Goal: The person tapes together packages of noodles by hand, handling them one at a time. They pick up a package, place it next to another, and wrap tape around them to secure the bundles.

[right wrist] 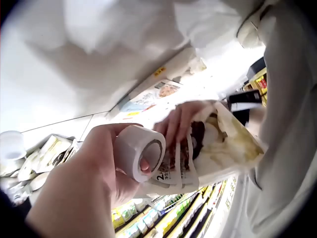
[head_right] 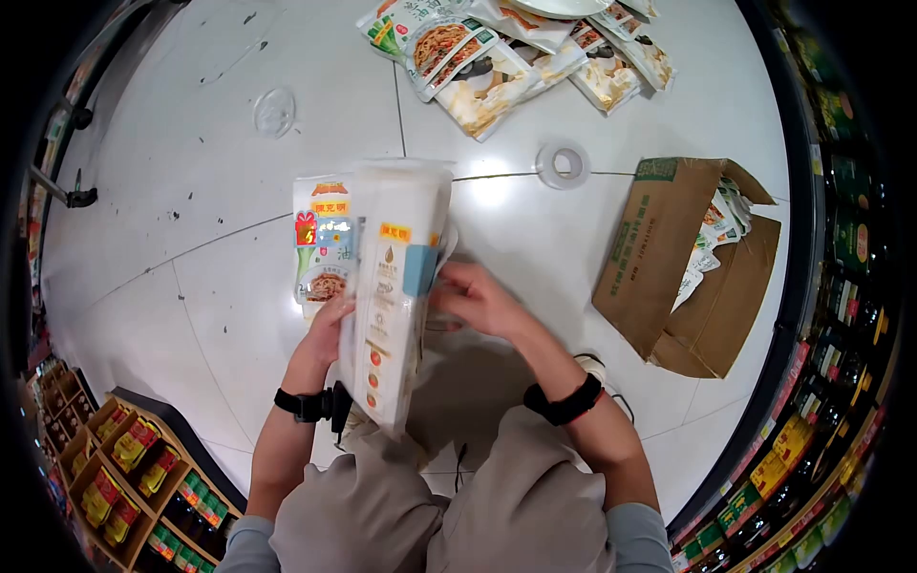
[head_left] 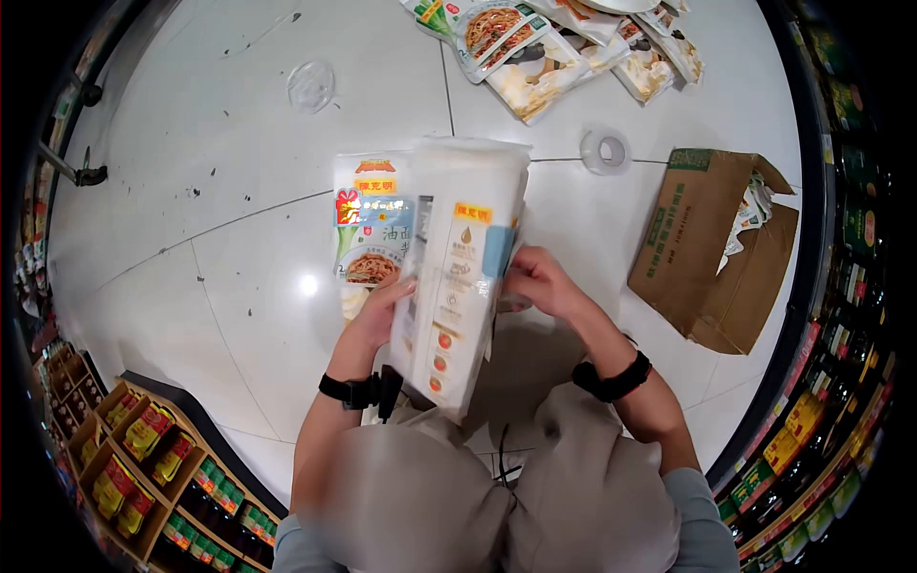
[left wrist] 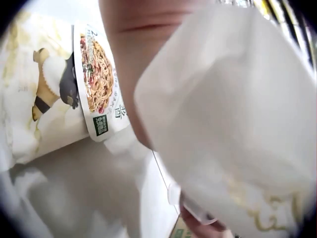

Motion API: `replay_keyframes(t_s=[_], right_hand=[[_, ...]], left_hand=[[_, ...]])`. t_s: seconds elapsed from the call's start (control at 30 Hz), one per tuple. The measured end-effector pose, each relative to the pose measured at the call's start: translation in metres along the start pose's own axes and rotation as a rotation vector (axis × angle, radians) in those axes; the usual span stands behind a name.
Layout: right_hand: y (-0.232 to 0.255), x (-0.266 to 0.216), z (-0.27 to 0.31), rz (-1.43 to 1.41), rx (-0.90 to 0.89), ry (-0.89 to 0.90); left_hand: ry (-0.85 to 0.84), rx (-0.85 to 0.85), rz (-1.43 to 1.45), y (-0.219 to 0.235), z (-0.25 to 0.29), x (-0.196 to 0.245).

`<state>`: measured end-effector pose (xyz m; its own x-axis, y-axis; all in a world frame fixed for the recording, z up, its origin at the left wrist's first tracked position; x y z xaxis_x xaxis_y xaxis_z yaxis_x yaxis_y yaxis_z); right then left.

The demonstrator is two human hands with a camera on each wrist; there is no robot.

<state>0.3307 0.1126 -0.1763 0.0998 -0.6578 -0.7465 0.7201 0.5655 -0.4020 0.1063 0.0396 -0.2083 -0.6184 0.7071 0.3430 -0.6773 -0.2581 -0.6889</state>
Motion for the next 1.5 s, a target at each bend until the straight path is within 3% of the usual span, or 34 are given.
replay_keyframes(t_s=[0.03,0.07,0.1,0.13,0.17,0.2,0.23,0.3,0.33,0.37,0.43,0.47,0.57,0.7,0.77,0.83,0.87,0.9,1.0,1.07,1.17,1.27,1.33,1.5], right_hand=[[-0.001,-0.007,0.003,0.025,0.107,-0.062],[-0.004,-0.006,0.001,0.029,0.103,-0.063],[-0.002,-0.004,0.000,0.015,0.219,-0.042],[-0.001,-0.002,0.000,0.000,0.335,-0.020],[-0.002,0.000,-0.002,0.001,0.335,-0.019],[-0.002,0.002,-0.003,0.012,0.388,-0.030],[-0.001,0.005,-0.003,0.024,0.439,-0.043],[-0.008,0.009,-0.005,0.054,0.474,-0.044],[-0.010,0.011,-0.006,0.085,0.513,-0.040],[-0.012,0.012,-0.008,0.084,0.515,-0.043],[-0.024,0.008,-0.016,0.311,0.456,0.064],[-0.030,0.004,-0.021,0.405,0.482,0.101],[-0.040,-0.002,-0.032,0.558,0.529,0.159],[-0.032,-0.031,-0.021,0.771,0.479,0.262],[-0.023,-0.038,-0.016,0.757,0.277,0.238],[-0.016,-0.041,-0.013,0.863,0.253,0.194],[-0.012,-0.041,-0.011,0.965,0.227,0.149],[-0.010,-0.043,-0.010,0.964,0.230,0.144],[0.000,-0.044,-0.010,0.965,0.198,0.106],[0.019,-0.039,-0.005,0.793,0.086,0.142],[0.040,-0.024,-0.003,0.687,0.062,0.224],[0.046,-0.023,-0.006,0.822,0.131,0.144],[0.046,-0.024,-0.009,0.801,0.164,0.124],[0.048,-0.023,-0.009,0.764,0.200,0.103]], left_hand=[[0.033,0.060,-0.062,-0.006,-0.005,-0.003],[-0.059,0.115,-0.095,-0.018,-0.011,-0.006],[-0.062,0.115,-0.093,-0.016,-0.017,-0.010],[-0.088,0.175,-0.377,-0.010,-0.024,-0.014],[-0.113,0.234,-0.662,-0.007,-0.029,-0.017],[-0.116,0.364,-0.703,-0.017,-0.026,-0.018],[-0.118,0.363,-0.702,-0.020,-0.025,-0.014],[-0.360,0.356,-1.293,-0.031,-0.019,0.000],[-0.541,0.447,-1.302,-0.044,-0.011,0.010],[-0.539,0.444,-1.301,-0.059,-0.003,0.020],[-0.147,0.593,-1.071,-0.073,0.014,0.032],[-0.262,0.630,-1.105,-0.079,0.020,0.031],[-0.361,0.640,-1.131,-0.063,0.021,0.022],[-0.464,0.655,-0.799,-0.042,0.023,0.011],[-0.448,0.714,-0.798,-0.031,0.027,0.007],[-0.436,0.757,-0.797,-0.019,0.025,0.002],[-0.510,0.738,-0.790,-0.013,0.024,-0.001],[-0.582,0.722,-0.783,-0.012,0.024,-0.003],[-0.546,0.667,-0.702,-0.003,0.025,-0.008],[-0.534,0.634,-0.641,0.003,0.023,-0.010],[-0.469,0.649,-0.454,0.012,0.025,-0.011],[-0.397,0.592,-0.474,0.022,0.022,-0.013],[-0.544,0.597,-0.680,0.021,0.014,-0.016],[-0.572,0.570,-0.787,-0.001,0.012,-0.017]])
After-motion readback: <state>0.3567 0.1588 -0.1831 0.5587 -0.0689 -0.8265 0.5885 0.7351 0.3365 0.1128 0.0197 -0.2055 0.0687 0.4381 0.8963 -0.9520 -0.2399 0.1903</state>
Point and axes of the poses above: each hand's wrist, its own z-axis away from the middle knuckle, its own y-axis out of the back of the hand, x = y × z, the point moved 3 cm from there along -z, towards the middle knuckle, and after that the axes turned 3 degrees about z, right-handed, at the moved point
